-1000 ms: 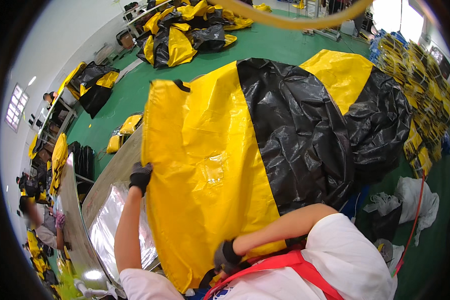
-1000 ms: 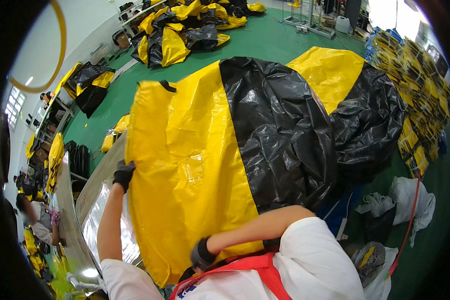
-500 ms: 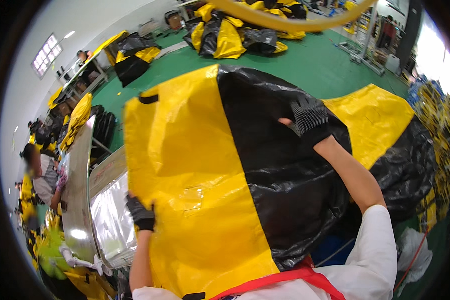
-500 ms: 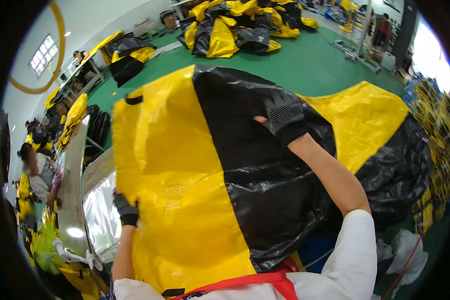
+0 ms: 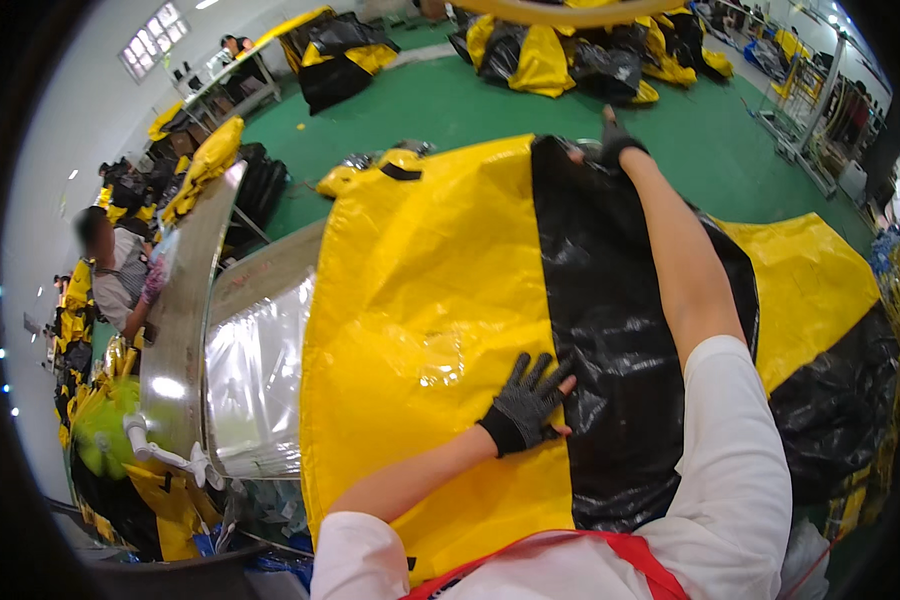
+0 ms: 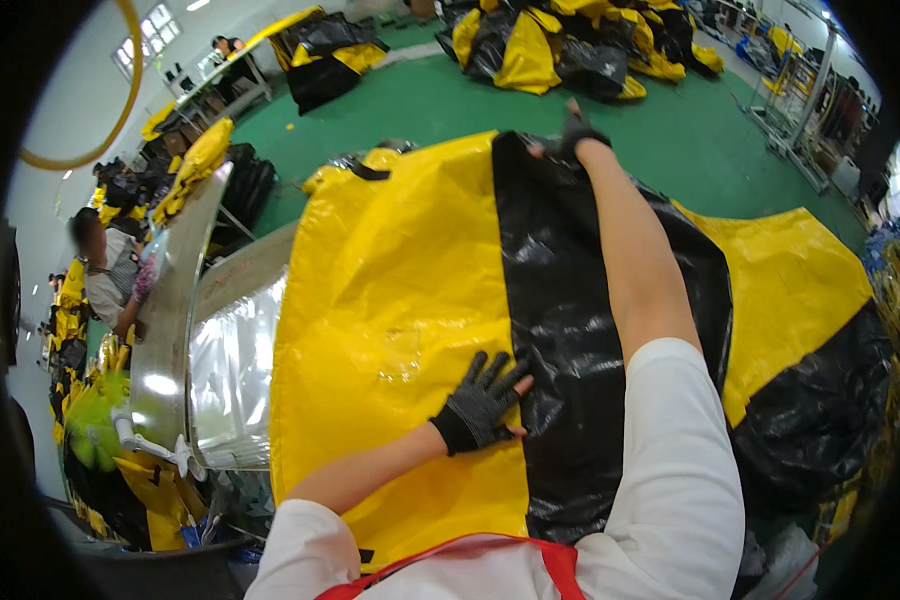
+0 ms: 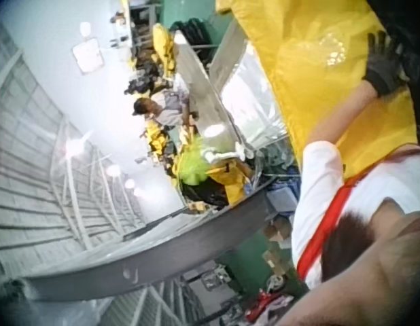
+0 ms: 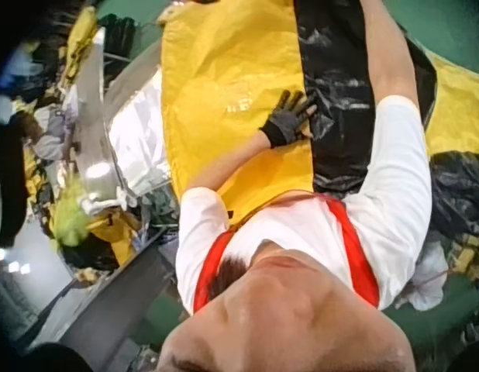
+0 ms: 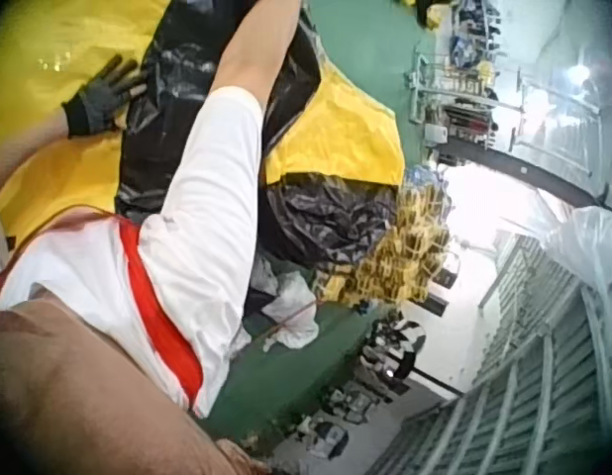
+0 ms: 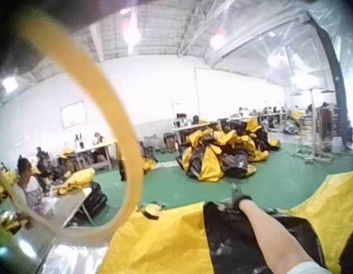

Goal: The person folds yellow and black delivery bags and places them into clear plastic packaging on a table. They repeatedly fold each bag, insert it into a plastic sleeve, and set the packaged unit aside.

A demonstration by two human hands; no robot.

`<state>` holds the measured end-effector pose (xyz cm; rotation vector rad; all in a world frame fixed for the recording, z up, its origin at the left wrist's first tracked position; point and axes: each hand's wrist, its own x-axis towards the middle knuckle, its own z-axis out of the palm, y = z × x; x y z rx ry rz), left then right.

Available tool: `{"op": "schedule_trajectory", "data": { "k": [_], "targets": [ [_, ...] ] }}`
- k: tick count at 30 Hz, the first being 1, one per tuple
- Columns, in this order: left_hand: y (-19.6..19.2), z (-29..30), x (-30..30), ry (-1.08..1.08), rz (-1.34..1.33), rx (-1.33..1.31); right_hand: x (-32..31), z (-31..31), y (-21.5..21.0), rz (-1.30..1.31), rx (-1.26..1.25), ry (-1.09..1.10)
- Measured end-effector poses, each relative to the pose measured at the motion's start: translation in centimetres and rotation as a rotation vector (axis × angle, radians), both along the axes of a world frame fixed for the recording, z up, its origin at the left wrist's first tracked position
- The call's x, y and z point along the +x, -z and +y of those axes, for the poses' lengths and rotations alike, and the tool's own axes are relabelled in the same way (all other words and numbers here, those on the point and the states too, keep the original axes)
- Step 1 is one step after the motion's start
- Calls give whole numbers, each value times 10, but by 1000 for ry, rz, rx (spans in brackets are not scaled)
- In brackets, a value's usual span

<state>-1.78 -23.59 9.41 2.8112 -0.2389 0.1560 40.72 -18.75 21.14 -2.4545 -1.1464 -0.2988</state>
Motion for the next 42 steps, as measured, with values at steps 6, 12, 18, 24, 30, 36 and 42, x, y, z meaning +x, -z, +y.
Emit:
{"op": "schedule_trajectory", "data": {
  "k": [6, 12, 18, 24, 30, 36, 42],
  "targets": [
    [3, 15, 24, -37, -5, -1, -67, 8, -45, -425, 367, -122],
    [28, 63, 32, -136, -245, 45, -263, -168, -76, -92, -20, -949],
    [23, 87, -24, -87, -140, -64, -283, -320, 83, 264, -561, -593],
    [59, 325, -320, -686, 362, 323, -289, -306, 65, 114, -611, -574],
    [-97, 284, -294, -900, 163, -314, -261, -285, -23, 218, -455, -625],
    [-19, 87, -164, -595, 329, 417, -201, -249, 104, -96, -447, -178],
    [1, 101, -178, -535, 252, 327, -270, -308, 18, 108, -41, -660]
  ]
}}
